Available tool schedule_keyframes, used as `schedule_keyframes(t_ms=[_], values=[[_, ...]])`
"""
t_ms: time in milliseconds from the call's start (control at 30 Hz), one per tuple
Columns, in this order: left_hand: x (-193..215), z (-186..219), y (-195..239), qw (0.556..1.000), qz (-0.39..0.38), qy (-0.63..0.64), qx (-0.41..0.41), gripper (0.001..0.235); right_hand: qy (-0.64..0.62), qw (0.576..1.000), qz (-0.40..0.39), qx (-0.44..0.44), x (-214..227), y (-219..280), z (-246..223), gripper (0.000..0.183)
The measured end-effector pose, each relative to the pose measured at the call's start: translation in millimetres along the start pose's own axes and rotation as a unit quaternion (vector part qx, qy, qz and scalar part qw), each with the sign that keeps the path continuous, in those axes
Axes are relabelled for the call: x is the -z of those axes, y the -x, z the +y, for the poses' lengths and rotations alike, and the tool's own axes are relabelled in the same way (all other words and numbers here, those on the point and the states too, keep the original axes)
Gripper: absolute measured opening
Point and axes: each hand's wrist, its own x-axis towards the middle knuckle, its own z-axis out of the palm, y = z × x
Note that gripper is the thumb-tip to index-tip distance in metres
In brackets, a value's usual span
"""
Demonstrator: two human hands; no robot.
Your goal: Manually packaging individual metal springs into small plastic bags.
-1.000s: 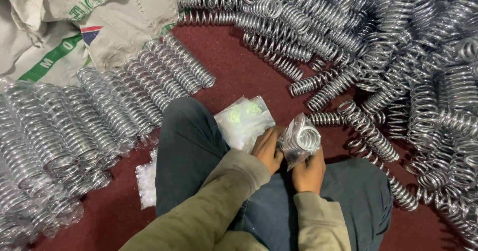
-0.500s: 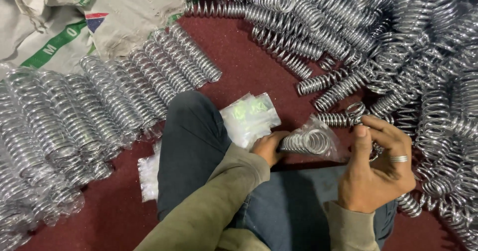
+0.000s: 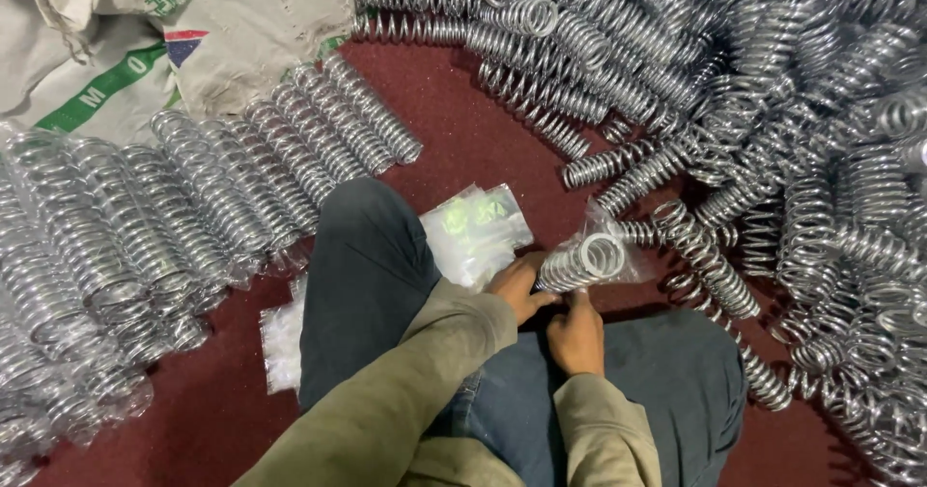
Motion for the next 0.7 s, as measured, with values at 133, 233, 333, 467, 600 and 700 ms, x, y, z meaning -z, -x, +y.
schedule_keyframes(t_ms=[133, 233, 333, 467, 600, 700], values=[[22.0, 31.6, 4.9, 0.989, -0.048, 0.004, 0.142, 0.064, -0.052, 0.996, -0.069, -0.036, 32.2, 19.3, -49.0, 0.067], [52.5, 83.8, 39.4, 0.979, -0.059, 0.0, 0.195, 0.069, 0.002, 0.997, -0.064, 0.041, 39.1, 41.6, -53.5, 0.087], [63.8, 100.1, 67.0, 0.992, -0.013, 0.031, 0.124, 0.077, 0.034, 0.988, 0.006, 0.148, 67.8, 43.4, -66.3, 0.065], [78.3, 108.6, 90.0, 0.998, 0.003, 0.054, -0.041, 0.079, -0.018, 0.944, 0.153, 0.291, 115.1, 47.0, -106.0, 0.015], [68.8, 95.8, 69.7, 0.966, 0.127, -0.033, -0.222, 0.067, 0.019, 0.922, 0.156, 0.355, 131.2, 67.5, -122.4, 0.011], [67.3, 112.3, 57.1, 0.95, 0.129, -0.013, -0.285, 0.06, 0.027, 0.919, 0.168, 0.355, 132.0, 87.1, -128.2, 0.006]])
